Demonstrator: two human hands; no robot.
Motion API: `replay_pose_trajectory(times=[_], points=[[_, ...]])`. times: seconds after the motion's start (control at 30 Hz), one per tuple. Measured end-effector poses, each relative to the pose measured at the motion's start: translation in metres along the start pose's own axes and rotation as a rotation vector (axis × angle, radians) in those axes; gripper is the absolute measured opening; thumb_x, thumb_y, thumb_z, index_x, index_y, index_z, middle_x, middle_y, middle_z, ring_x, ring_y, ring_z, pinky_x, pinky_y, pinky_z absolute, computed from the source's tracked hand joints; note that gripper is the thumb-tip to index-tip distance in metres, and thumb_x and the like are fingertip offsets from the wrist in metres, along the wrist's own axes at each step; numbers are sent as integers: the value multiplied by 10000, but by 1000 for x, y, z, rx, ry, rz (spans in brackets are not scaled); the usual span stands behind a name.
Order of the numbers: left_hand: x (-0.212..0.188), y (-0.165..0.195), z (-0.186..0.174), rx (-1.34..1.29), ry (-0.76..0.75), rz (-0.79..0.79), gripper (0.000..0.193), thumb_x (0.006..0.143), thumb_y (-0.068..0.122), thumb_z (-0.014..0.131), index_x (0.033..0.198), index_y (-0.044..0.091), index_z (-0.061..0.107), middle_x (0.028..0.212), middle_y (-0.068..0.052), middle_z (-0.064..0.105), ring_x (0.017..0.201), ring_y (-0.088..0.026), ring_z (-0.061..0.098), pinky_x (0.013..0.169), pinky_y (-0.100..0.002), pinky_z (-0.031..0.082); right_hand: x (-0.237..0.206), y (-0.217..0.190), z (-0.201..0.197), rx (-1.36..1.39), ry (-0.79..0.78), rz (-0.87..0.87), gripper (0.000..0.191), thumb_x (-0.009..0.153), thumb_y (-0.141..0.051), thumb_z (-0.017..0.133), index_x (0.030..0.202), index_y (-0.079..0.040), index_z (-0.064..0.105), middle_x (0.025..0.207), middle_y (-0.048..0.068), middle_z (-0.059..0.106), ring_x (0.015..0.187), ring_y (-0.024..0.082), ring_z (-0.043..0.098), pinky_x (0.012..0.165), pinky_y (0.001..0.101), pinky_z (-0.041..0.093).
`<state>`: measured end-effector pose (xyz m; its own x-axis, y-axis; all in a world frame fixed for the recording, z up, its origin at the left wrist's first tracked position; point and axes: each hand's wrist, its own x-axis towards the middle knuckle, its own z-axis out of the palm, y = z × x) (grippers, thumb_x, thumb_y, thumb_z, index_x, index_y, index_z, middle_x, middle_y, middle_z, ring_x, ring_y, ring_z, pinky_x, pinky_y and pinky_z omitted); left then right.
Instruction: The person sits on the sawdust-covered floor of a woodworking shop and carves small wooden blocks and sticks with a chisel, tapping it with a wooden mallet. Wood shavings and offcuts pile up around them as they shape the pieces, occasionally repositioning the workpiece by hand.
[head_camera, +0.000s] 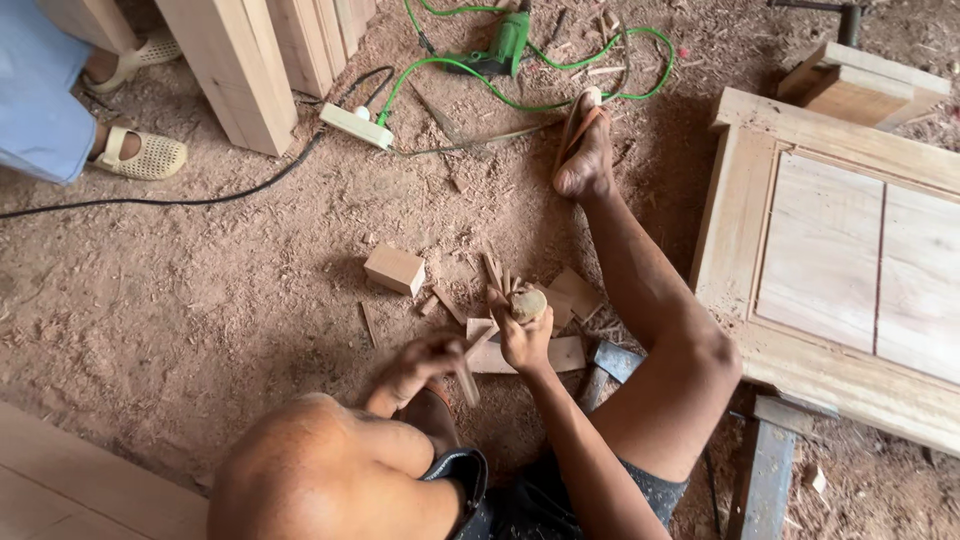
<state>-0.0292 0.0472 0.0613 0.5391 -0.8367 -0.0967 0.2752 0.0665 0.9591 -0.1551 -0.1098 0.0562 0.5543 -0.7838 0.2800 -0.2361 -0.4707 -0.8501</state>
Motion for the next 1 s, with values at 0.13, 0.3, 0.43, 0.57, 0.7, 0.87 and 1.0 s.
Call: replay_pose_trajectory(times=[0.13,0.3,0.43,0.57,0.7,0.87,1.0], points=[[0,-6,5,89,-107,4,530,848,271,798,1328,112,638,1199,-82,726,952,-183,682,799,-320,593,0,-7,-7,315,-27,129,250,1005,-290,665,938,-81,785,674,-14,701,552,122,638,484,291,507],[5,-3,-2,145,-140,18,533,857,235,804,1353,116,649,1244,-103,738,1049,-224,724,911,-362,638,-1,-3,-23,441,105,109,357,1005,-248,639,691,-82,599,571,-2,608,442,116,518,393,272,436],[6,-2,1,223,-155,30,570,838,250,830,1365,121,656,1222,-123,751,1032,-231,743,916,-376,639,-16,8,-40,449,109,191,284,1013,-251,618,803,-105,496,642,23,617,507,107,557,408,275,483],[5,0,10,304,-78,161,581,854,238,830,1385,107,634,1247,-132,746,1097,-212,738,954,-364,628,-39,16,-51,383,107,147,226,1062,-230,595,916,-107,473,750,57,631,624,111,586,515,286,532],[5,7,11,200,55,218,614,870,228,807,1418,77,576,1342,-145,680,1131,-218,717,927,-338,633,-56,20,-44,437,84,18,213,1054,-218,561,879,-125,482,717,38,629,566,104,554,440,287,493],[5,12,12,212,-9,168,629,872,231,805,1422,35,569,1363,-168,682,1175,-224,705,916,-327,633,-63,16,-25,200,7,-24,310,966,-103,669,751,-118,446,578,44,525,454,140,384,381,327,316],[8,14,16,250,-27,66,698,846,258,815,1444,28,538,1378,-142,669,1145,-205,700,859,-329,599,-67,3,-18,203,39,-333,343,926,13,732,814,-84,423,703,83,529,582,156,507,484,324,447]])
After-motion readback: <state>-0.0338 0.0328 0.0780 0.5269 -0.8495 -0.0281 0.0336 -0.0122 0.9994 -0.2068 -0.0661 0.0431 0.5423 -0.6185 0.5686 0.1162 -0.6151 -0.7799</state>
